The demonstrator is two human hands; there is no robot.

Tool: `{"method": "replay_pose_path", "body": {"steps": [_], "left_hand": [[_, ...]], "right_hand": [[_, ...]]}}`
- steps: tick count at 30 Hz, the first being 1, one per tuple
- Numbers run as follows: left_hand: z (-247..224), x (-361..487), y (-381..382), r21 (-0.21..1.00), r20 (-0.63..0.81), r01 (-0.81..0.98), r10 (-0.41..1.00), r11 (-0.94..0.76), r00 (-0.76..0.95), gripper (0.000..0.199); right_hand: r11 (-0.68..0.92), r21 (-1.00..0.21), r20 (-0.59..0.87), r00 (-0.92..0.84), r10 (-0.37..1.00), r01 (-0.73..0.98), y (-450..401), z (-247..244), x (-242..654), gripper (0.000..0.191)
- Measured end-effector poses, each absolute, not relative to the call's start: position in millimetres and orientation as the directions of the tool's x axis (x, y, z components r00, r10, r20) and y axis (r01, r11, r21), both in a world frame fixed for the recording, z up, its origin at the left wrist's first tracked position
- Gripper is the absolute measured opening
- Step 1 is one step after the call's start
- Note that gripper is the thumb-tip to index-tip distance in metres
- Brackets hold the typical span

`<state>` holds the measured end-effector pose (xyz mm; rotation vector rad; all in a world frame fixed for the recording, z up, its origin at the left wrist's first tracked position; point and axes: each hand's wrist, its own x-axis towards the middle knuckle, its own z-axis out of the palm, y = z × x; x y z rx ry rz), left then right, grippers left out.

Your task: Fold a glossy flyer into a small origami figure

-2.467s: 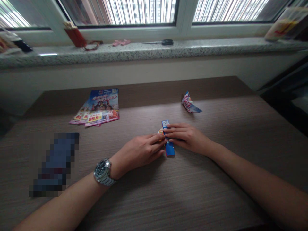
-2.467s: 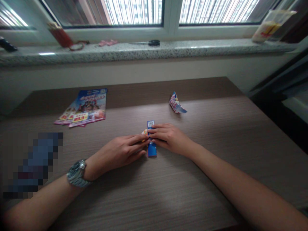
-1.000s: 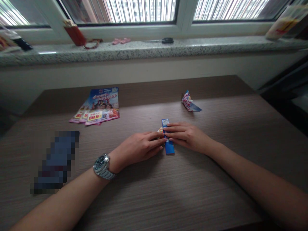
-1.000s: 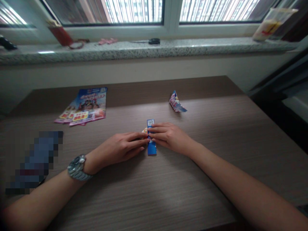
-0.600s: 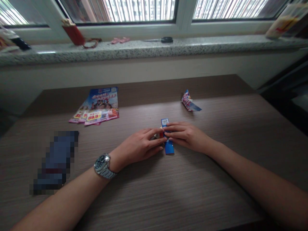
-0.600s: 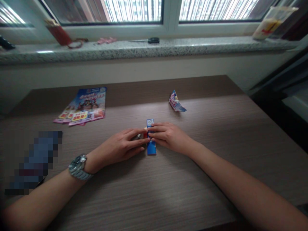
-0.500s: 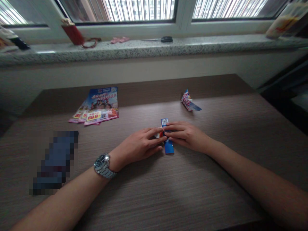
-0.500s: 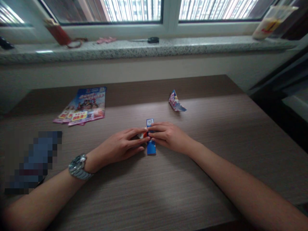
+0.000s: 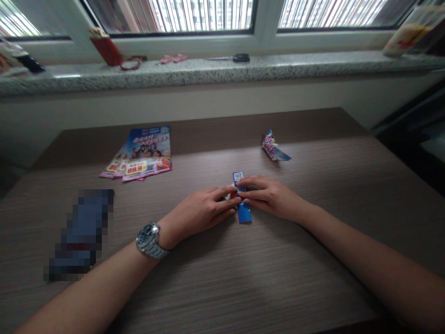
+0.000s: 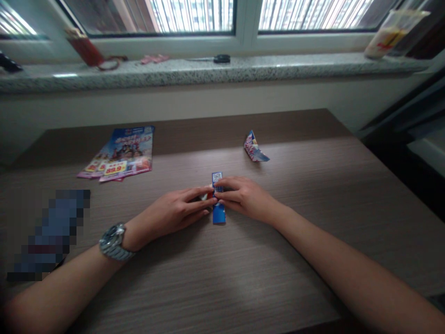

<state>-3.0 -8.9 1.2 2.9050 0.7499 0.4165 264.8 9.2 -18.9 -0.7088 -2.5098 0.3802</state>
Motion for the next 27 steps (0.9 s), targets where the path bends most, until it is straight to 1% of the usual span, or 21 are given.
{"method": "replay_pose_path", "body": {"steps": [11,15,22,27], "left_hand": [[0.1,-2.9,-8.2,0.17,0.232,0.448,0.477,-0.878,0.848,0.037],[2.1,-1.8,-7.8,0.174,0.209,0.441,0.471,-0.88,0.857,0.037],[1.9,-3.6,-7.4,0.184,0.179,0.445,0.475,-0.876,0.862,0.043],[1.5,-3.9,-7.7,0.189,0.175,0.446,0.477,-0.875,0.861,0.043]], "right_hand": [[0.828,-0.382,0.386,-0.744,0.546,0.41,9.5,-20.2,265.6,0.022],[0.832,-0.385,0.401,-0.74,0.54,0.398,9.8,-19.2,265.0,0.021],[0.838,-0.382,0.411,-0.74,0.532,0.39,10.7,-20.5,265.9,0.02],[0.839,-0.388,0.414,-0.741,0.529,0.382,11.2,-19.9,265.7,0.02]]}}
